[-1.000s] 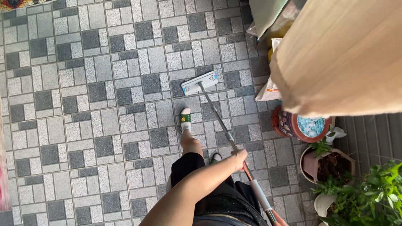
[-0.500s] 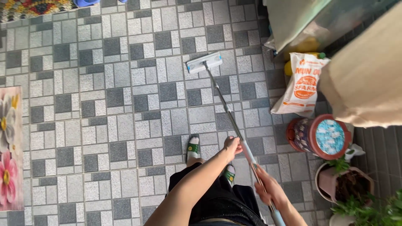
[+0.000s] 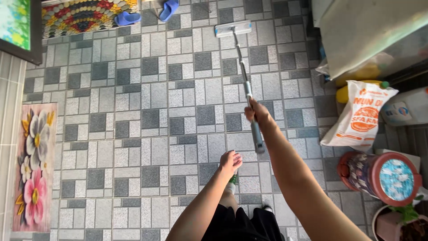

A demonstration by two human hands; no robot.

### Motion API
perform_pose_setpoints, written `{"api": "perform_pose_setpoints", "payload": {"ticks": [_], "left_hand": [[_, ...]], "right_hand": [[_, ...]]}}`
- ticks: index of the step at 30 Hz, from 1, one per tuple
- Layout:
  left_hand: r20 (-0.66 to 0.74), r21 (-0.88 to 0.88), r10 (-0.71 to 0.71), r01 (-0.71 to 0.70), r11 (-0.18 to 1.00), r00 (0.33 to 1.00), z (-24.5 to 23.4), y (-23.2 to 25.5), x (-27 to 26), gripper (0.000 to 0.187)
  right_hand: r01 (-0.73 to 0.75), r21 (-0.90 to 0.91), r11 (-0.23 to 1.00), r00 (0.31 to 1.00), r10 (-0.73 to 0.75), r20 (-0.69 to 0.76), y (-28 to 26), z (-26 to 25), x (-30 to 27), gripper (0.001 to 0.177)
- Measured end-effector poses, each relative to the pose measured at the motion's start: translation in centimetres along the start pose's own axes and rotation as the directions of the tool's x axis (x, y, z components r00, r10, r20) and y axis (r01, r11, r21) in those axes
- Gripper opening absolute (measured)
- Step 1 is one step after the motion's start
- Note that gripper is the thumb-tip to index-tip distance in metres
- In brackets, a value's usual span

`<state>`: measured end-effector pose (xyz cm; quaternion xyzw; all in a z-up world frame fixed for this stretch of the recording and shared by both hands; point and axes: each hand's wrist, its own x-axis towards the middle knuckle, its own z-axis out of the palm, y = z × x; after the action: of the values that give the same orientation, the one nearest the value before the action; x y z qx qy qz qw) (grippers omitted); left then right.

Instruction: The recorder mops the floor in a balcony area and then washes the mop pad under a faucet.

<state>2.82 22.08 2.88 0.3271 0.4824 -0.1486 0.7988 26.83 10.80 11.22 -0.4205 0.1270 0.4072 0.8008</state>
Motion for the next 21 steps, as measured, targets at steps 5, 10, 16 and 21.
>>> {"api": "perform_pose_setpoints", "payload": {"ticks": [5, 10, 16, 21], "left_hand": [[0.024, -0.082, 0.117, -0.114, 0.990, 0.993, -2.2, 2.8, -1.0, 0.032], [0.045, -0.059, 0.022, -0.020, 0.998, 0.999, -2.3, 0.4, -0.4, 0.031], [0.072, 0.074, -0.044, 0.038, 0.997, 0.996, -1.3, -6.3, -1.8, 0.024], [0.034, 0.254, -0.013, 0.004, 0.967, 0.999, -3.2, -16.3, -3.8, 0.026]], "right_hand": [[-0.056, 0.196, 0.979, 0.998, 0.063, -0.029, 0.2, 2.6, 2.3, 0.029], [-0.085, 0.111, 0.990, 0.993, 0.093, -0.071, 6.7, 0.7, -7.8, 0.023], [-0.215, -0.079, 0.973, 0.960, 0.196, -0.202, 14.7, 0.9, -29.4, 0.026], [-0.330, 0.036, 0.943, 0.915, 0.329, -0.233, 23.6, 0.0, -46.4, 0.053]]}}
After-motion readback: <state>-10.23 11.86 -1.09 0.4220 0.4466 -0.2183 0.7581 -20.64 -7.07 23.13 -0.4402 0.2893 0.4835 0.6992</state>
